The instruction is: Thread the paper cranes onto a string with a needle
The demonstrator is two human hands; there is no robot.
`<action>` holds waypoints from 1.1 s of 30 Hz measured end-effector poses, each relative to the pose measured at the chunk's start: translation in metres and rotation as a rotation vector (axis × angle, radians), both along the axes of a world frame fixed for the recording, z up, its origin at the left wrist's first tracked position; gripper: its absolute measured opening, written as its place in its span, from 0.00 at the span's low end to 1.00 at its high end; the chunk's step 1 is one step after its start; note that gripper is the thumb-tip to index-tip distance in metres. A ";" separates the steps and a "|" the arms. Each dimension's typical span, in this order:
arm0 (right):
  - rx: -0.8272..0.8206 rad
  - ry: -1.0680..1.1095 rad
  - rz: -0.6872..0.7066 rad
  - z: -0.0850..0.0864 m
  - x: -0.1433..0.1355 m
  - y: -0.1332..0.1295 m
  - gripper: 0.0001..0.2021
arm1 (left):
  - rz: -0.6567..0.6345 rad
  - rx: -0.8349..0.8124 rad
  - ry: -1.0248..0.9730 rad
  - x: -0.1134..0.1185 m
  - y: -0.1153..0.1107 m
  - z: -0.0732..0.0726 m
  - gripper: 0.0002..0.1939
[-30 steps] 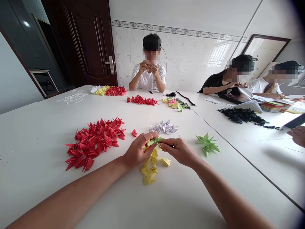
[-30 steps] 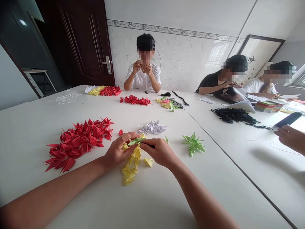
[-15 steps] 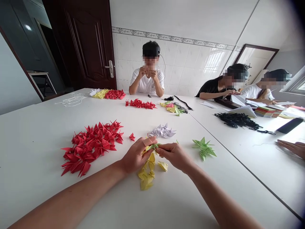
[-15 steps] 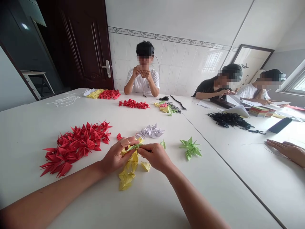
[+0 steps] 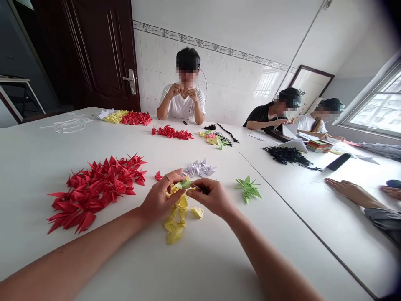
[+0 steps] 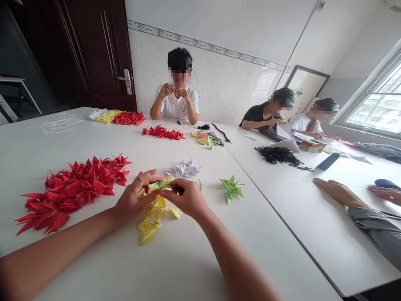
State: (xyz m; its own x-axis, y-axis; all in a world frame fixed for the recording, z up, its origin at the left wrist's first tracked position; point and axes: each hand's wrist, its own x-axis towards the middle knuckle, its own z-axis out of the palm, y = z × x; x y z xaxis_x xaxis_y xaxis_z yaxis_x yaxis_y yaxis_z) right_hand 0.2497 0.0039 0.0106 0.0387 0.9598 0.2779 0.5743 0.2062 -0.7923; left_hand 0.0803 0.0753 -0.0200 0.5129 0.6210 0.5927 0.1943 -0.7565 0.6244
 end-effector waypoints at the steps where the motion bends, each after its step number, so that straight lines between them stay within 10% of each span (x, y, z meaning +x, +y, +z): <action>1: 0.014 -0.012 -0.014 -0.001 -0.004 0.000 0.12 | -0.005 0.002 0.013 0.000 0.000 0.000 0.23; 13: -0.041 -0.226 -0.510 0.004 0.085 0.005 0.11 | 0.047 0.308 0.002 -0.002 0.007 0.002 0.13; 33: -0.548 -0.467 -0.770 0.023 0.150 -0.023 0.13 | 0.058 0.320 0.006 -0.002 0.006 0.001 0.09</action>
